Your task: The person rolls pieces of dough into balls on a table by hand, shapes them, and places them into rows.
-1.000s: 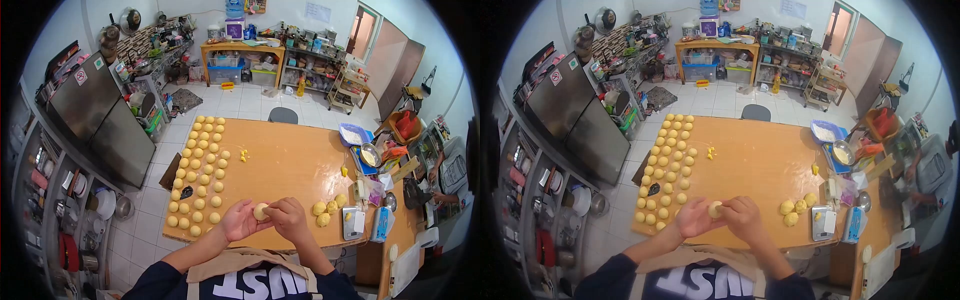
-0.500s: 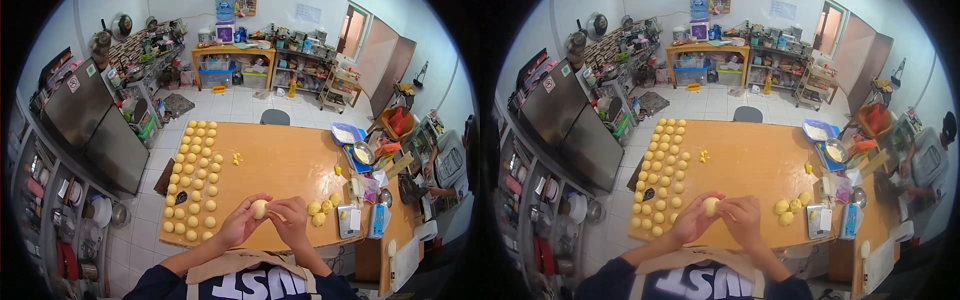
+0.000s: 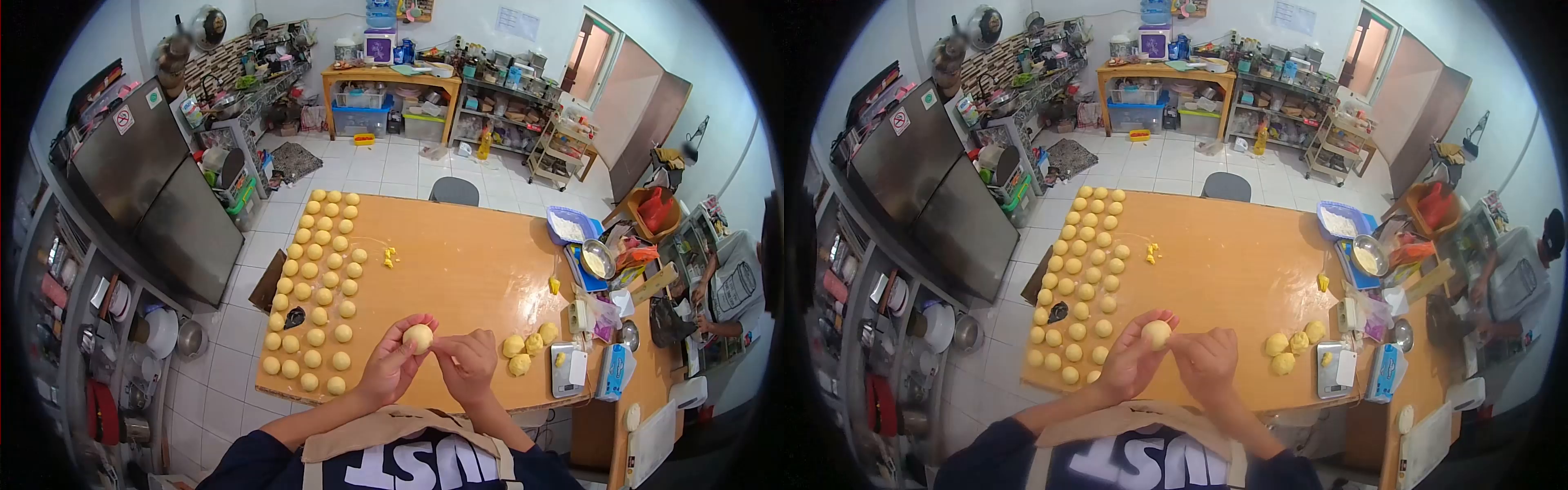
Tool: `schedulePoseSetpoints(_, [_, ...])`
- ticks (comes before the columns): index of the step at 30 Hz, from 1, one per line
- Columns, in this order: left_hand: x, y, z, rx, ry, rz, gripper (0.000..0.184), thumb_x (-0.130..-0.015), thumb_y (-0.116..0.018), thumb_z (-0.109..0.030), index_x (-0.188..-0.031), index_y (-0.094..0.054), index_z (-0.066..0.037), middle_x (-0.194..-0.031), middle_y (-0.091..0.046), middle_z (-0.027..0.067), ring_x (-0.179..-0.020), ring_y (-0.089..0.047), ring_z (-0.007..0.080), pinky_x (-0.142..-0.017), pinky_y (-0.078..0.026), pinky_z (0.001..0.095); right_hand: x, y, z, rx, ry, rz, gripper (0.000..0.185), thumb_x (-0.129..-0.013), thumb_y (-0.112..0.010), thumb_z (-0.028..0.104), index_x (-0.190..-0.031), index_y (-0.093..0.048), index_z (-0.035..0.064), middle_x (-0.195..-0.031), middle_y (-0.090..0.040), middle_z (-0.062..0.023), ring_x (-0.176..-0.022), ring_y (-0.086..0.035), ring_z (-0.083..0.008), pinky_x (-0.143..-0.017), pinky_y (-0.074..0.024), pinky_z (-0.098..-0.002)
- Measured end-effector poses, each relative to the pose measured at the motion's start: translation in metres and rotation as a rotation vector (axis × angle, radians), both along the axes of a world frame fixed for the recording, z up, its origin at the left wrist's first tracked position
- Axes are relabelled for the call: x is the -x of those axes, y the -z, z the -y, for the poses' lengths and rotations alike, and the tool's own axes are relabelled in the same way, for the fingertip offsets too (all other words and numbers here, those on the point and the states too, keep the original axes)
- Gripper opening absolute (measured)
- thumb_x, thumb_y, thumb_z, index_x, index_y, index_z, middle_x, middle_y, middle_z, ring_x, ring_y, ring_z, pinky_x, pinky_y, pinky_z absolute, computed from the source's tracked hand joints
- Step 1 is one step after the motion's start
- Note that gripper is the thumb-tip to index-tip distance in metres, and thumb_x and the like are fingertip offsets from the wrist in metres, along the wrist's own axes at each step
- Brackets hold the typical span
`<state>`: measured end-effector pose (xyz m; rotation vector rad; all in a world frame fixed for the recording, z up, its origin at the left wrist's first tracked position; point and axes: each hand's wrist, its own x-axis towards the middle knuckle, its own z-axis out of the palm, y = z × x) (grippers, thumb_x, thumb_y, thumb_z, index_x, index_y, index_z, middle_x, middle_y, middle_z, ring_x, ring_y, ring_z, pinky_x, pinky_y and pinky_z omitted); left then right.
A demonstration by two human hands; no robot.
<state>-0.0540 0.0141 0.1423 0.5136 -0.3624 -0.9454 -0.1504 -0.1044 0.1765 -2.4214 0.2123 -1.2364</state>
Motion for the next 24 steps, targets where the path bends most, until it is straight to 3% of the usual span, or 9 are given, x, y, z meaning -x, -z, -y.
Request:
schedulePoseSetpoints(6, [-0.012, 0.015, 0.005, -0.012, 0.029, 0.016, 0.042, -0.099, -0.055, -0.012, -0.139, -0.045, -0.008, -0.143, -0.047, 0.0097, -0.139, -0.039, 0.0266, -0.117, -0.031, 0.0433, -0.010, 0.007, 0.009, -0.139, -0.072, -0.130, 0.016, -0.073, -0.079, 0.005, -0.086, -0.073, 0.0132, -0.080, -0.071, -0.0010, -0.071, -0.057, -0.0209, -0.069, -0.0386, -0.0333])
schedulePoseSetpoints(9, [-0.017, 0.024, 0.010, -0.080, 0.030, -0.085, 0.039, -0.099, -0.055, -0.013, -0.136, -0.046, -0.006, -0.139, -0.049, 0.0109, -0.137, -0.041, 0.0271, -0.116, -0.034, 0.0435, -0.013, 0.023, 0.015, -0.257, -0.068, -0.176, 0.016, -0.074, -0.078, 0.007, -0.088, -0.073, 0.0130, -0.084, -0.070, 0.0017, -0.079, -0.058, -0.0203, -0.074, -0.0403, -0.0355])
schedulePoseSetpoints(12, [-0.028, 0.035, 0.018, -0.176, 0.028, -0.320, 0.033, -0.101, -0.053, -0.014, -0.132, -0.046, -0.005, -0.133, -0.052, 0.0118, -0.129, -0.048, 0.0247, -0.110, -0.042, 0.0402, -0.021, 0.046, 0.025, -0.325, -0.107, -0.125, 0.022, -0.080, -0.076, 0.011, -0.102, -0.072, 0.0111, -0.109, -0.068, -0.0060, -0.098, -0.057, -0.0249, -0.088, -0.0423, -0.0382])
schedulePoseSetpoints(15, [-0.055, 0.084, 0.025, -0.328, 0.048, -0.487, 0.029, -0.101, -0.052, -0.015, -0.128, -0.048, -0.004, -0.126, -0.054, 0.0111, -0.118, -0.055, 0.0239, -0.103, -0.049, 0.0383, -0.032, 0.085, 0.040, -0.582, -0.038, -0.173, 0.036, -0.085, -0.072, 0.014, -0.120, -0.066, 0.0080, -0.135, -0.053, -0.0144, -0.120, -0.049, -0.0301, -0.105, -0.0369, -0.0392])
schedulePoseSetpoints(18, [-0.097, 0.149, 0.033, -0.578, -0.035, -0.481, 0.027, -0.101, -0.053, -0.014, -0.126, -0.049, -0.005, -0.118, -0.056, 0.0098, -0.107, -0.059, 0.0243, -0.099, -0.051, 0.0374, -0.031, 0.184, 0.076, -0.623, 0.030, -0.430, 0.048, -0.089, -0.068, 0.024, -0.133, -0.056, 0.0090, -0.144, -0.042, -0.0161, -0.129, -0.042, -0.0325, -0.110, -0.0324, -0.0434])
schedulePoseSetpoints(19, [-0.112, 0.164, 0.036, -0.672, -0.081, -0.460, 0.027, -0.101, -0.053, -0.014, -0.126, -0.049, -0.005, -0.116, -0.057, 0.0094, -0.104, -0.060, 0.0244, -0.098, -0.052, 0.0369, -0.018, 0.216, 0.074, -0.459, 0.141, -0.558, 0.049, -0.089, -0.068, 0.027, -0.133, -0.055, 0.0090, -0.143, -0.044, -0.0158, -0.130, -0.041, -0.0327, -0.110, -0.0320, -0.0448])
schedulePoseSetpoints(21, [-0.145, 0.177, 0.045, -0.809, -0.130, -0.120, 0.030, -0.098, -0.057, -0.016, -0.126, -0.050, -0.007, -0.113, -0.058, 0.0080, -0.101, -0.060, 0.0237, -0.095, -0.052, 0.0355, 0.006, 0.265, 0.066, -0.119, 0.364, -0.802, 0.053, -0.089, -0.066, 0.034, -0.133, -0.054, 0.0091, -0.141, -0.046, -0.0150, -0.131, -0.041, -0.0331, -0.110, -0.0312, -0.0476])
schedulePoseSetpoints(24, [-0.207, 0.190, 0.057, -0.998, -0.098, 0.500, 0.041, -0.091, -0.067, -0.019, -0.128, -0.052, -0.008, -0.116, -0.061, 0.0086, -0.105, -0.061, 0.0251, -0.093, -0.051, 0.0361, 0.015, 0.264, 0.070, -0.157, 0.258, -0.733, 0.055, -0.088, -0.064, 0.043, -0.131, -0.055, 0.0108, -0.140, -0.046, -0.0150, -0.132, -0.040, -0.0333, -0.110, -0.0301, -0.0489])
